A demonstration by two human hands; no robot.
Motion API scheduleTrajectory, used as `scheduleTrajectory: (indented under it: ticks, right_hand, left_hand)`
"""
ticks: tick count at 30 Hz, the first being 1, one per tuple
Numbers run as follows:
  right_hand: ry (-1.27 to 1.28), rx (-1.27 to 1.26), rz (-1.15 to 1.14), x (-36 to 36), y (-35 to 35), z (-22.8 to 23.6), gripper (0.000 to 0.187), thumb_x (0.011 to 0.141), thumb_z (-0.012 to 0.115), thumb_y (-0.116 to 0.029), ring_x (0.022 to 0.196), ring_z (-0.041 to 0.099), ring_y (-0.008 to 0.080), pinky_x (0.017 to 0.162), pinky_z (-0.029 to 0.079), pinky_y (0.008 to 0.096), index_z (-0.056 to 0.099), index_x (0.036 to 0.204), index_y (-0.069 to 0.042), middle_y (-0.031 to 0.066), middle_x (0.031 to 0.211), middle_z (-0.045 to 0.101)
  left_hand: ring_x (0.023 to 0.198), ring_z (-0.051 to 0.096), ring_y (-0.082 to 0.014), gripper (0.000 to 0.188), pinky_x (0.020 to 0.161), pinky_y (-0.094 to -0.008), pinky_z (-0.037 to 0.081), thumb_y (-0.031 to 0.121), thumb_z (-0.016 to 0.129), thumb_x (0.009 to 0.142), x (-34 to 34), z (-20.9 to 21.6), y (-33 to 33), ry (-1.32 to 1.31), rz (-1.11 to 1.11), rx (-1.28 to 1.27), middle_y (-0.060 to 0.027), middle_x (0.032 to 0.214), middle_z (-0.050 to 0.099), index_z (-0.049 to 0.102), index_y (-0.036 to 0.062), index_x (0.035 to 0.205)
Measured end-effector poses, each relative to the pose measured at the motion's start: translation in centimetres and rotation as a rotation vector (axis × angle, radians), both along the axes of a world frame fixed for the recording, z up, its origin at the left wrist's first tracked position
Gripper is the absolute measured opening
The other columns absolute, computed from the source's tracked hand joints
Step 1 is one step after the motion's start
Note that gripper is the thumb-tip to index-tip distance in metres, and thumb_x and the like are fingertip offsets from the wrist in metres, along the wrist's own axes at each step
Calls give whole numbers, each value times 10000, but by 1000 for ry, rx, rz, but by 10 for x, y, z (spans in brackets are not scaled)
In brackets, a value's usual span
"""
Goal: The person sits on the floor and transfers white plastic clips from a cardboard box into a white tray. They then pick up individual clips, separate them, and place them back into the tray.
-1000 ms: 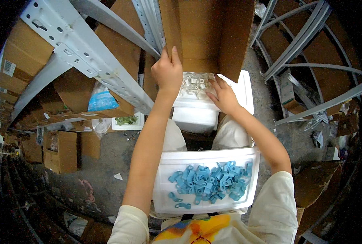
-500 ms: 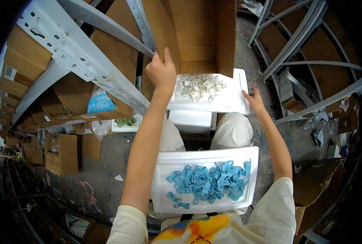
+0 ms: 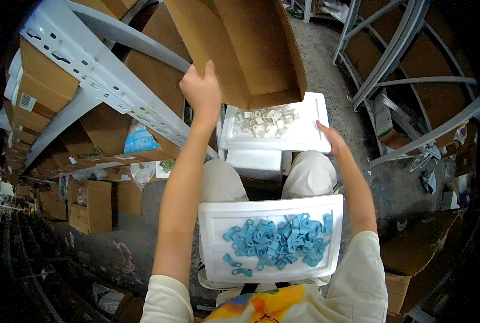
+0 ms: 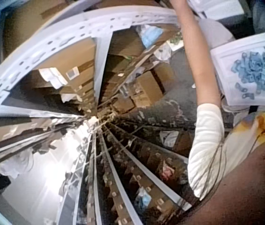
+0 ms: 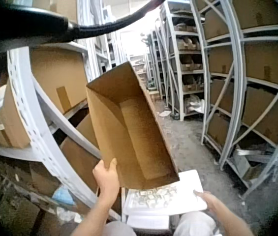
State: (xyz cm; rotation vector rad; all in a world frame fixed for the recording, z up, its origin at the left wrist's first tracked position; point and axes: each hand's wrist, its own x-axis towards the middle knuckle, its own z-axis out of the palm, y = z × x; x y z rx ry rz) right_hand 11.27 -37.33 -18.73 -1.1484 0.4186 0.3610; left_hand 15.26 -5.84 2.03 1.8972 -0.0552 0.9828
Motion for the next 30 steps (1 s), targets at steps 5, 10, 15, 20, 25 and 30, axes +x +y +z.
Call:
scheduleTrajectory:
  ticks: [5, 10, 15, 20, 25, 30]
  right_hand:
    - [-17, -18, -14, 5, 2, -5, 505, 697, 641, -196, 771, 591, 230, 665, 504, 328, 450, 1075, 79, 144, 921, 575]
    - [-65, 4, -97, 10, -5, -12, 511, 688, 633, -202, 753, 588, 240, 651, 501, 347, 449, 1066, 89, 150, 892, 573]
    - [-64, -78, -167, 0, -9, 16, 416, 739, 573, -166, 780, 587, 220, 690, 491, 301, 467, 1054, 85, 150, 928, 575]
    - [-98, -123, -183, -6, -46, 1, 503, 714, 597, -200, 798, 572, 245, 676, 479, 323, 431, 1091, 90, 159, 949, 556]
    - [-78, 1, -255, -41, -64, 16, 457, 731, 590, -196, 888, 529, 218, 751, 440, 309, 451, 1104, 29, 118, 998, 536]
    - [-142, -89, -372, -77, -122, 4, 487, 737, 593, -200, 886, 534, 218, 752, 439, 302, 424, 1138, 20, 115, 1011, 537]
  left_hand:
    - [595, 565, -316, 193, 587, -353, 417, 114, 576, 729, 4, 5, 3, 25, -50, -58, -210, 666, 582, 554, -77, 729]
    - [599, 581, -273, 195, 591, -334, 427, 113, 579, 708, 6, 21, 4, 33, -129, -109, -193, 680, 601, 570, -78, 746]
    - [597, 581, -199, 180, 581, -306, 433, 88, 574, 674, -3, 60, 4, 125, -215, -165, -159, 666, 613, 587, -80, 735]
    - [563, 573, -183, 172, 544, -290, 429, 78, 578, 646, 6, 85, 3, 234, -303, -176, -138, 632, 604, 593, -83, 706]
    - [565, 575, -186, 171, 537, -284, 430, 70, 587, 633, 2, 103, 1, 240, -357, -215, -134, 641, 603, 594, -91, 691]
    - [571, 577, -195, 175, 536, -273, 435, 57, 583, 649, -20, 128, 1, 286, -448, -322, -134, 663, 599, 586, -106, 712]
